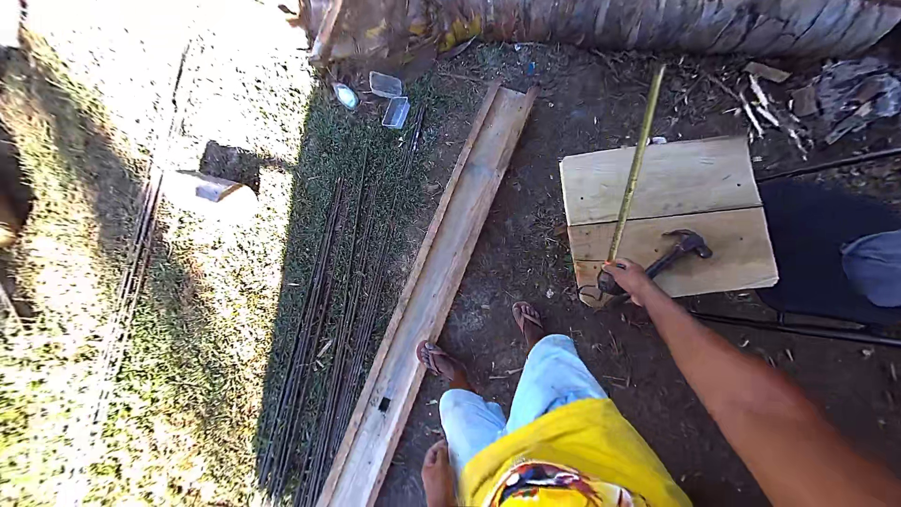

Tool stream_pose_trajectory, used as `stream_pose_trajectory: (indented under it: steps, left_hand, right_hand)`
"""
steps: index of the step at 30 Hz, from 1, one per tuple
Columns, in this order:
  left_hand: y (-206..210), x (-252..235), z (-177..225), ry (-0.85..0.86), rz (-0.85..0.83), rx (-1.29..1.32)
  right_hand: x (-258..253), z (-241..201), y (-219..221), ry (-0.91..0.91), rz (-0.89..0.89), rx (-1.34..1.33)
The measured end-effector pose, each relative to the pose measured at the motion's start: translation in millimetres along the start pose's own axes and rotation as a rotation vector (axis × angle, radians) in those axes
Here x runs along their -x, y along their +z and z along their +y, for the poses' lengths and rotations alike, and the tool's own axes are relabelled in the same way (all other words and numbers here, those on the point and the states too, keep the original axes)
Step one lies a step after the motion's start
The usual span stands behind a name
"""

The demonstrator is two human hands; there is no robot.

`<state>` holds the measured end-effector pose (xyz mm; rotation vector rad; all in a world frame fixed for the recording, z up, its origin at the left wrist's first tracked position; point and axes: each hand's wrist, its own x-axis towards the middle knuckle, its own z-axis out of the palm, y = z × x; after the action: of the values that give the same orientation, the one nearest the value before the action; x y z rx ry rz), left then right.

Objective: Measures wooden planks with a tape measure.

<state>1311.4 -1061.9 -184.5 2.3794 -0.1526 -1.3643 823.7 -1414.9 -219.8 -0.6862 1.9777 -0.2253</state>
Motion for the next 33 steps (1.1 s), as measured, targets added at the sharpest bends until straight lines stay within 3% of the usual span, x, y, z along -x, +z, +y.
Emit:
stream_pose_trajectory:
  steps: [3,9,13,21,26,33]
  left_hand:
    - [18,20,9,0.082,-0.006,-0.175]
    - [40,34,28,-0.007,-0.030,-0.159]
    - [56,52,64,-0.104,-0.057,-0.060]
    - [89,63,118,-0.063,-0.097,-0.006]
    - [99,66,125,-0.060,-0.116,-0.008]
    - [97,72,117,-0.118,-0.108,-0.024]
  right_hand:
    - [-20,6,-22,0.082,0.031,-0.175]
    - [-55,26,-36,0.184,0.051,-0.334]
    - [-63,36,-37,0.199,0.028,-0.363]
    - [-79,53,-38,0.143,-0.003,-0.250]
    - [-79,55,-42,0.142,-0.055,-0.259]
    - [-94,57,-46,0.086,0.033,-0.287]
